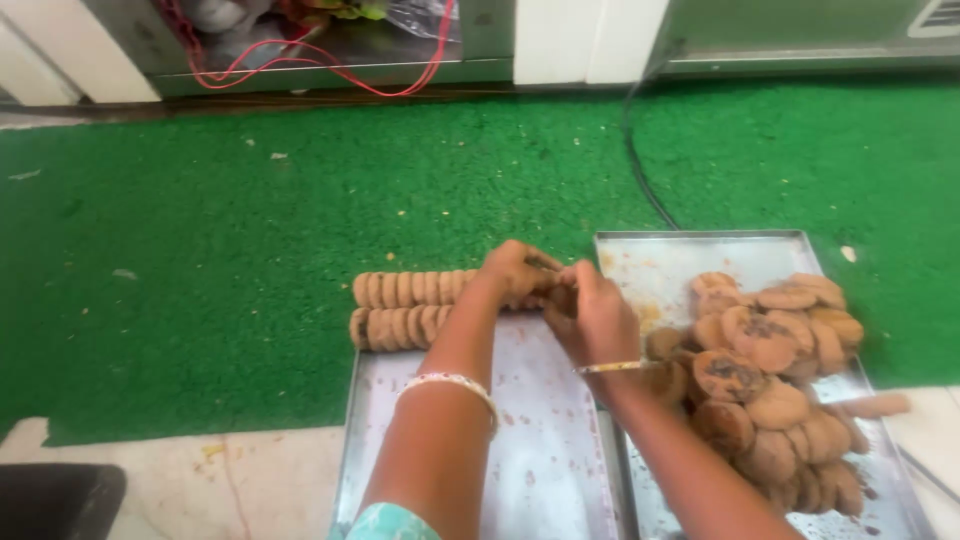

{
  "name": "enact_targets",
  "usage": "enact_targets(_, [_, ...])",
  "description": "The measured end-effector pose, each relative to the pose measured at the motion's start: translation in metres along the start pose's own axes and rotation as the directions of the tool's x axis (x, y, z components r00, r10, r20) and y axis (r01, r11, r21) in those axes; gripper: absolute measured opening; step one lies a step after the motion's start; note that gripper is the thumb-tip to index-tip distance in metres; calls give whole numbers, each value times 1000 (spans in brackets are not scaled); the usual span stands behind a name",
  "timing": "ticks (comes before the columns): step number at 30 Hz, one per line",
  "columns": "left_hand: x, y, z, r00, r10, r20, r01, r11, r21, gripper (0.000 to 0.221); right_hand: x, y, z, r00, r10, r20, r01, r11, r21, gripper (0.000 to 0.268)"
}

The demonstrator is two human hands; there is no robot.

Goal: Organize and align baked cookies on a tray.

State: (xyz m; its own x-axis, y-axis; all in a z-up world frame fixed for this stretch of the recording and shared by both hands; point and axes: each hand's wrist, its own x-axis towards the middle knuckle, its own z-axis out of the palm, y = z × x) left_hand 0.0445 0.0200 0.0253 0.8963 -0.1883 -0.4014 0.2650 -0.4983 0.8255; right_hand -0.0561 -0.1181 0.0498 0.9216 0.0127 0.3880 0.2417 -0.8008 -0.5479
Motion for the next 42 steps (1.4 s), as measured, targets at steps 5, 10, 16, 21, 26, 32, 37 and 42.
enact_targets(5, [-1,-52,-31,999,-39,5,39,999,-37,25,-24,-34,36,996,77,38,-81,988,133,31])
enact_targets(10, [-30,-70,-54,976,-212,39,215,968,-129,21,-48,-48,66,980,192,60,-200,951,234,27])
enact_targets(16, [-72,-70,-82,951,-188,-246,254,927,276,28,-49,-40,101,997,74,15,-75,931,356,32])
enact_targets(21, [-59,-103,-76,930,65,-363,167,804,571,12,-51,-48,106,998,31,59,-49,942,333,38])
enact_targets(26, [-42,-120,-68,932,84,-353,138,818,558,12,-47,-44,112,994,53,91,-78,952,297,34])
enact_targets(32, [-51,-109,-64,926,82,-369,125,856,502,16,-38,-39,113,989,47,141,-81,965,248,31])
enact_targets(37, [-51,-103,-66,937,1,-348,165,880,445,19,-35,-30,119,991,64,119,-98,948,302,39])
enact_targets(42, [-78,-72,-75,952,-103,-289,225,875,429,35,-32,-31,116,984,83,161,-129,944,304,33])
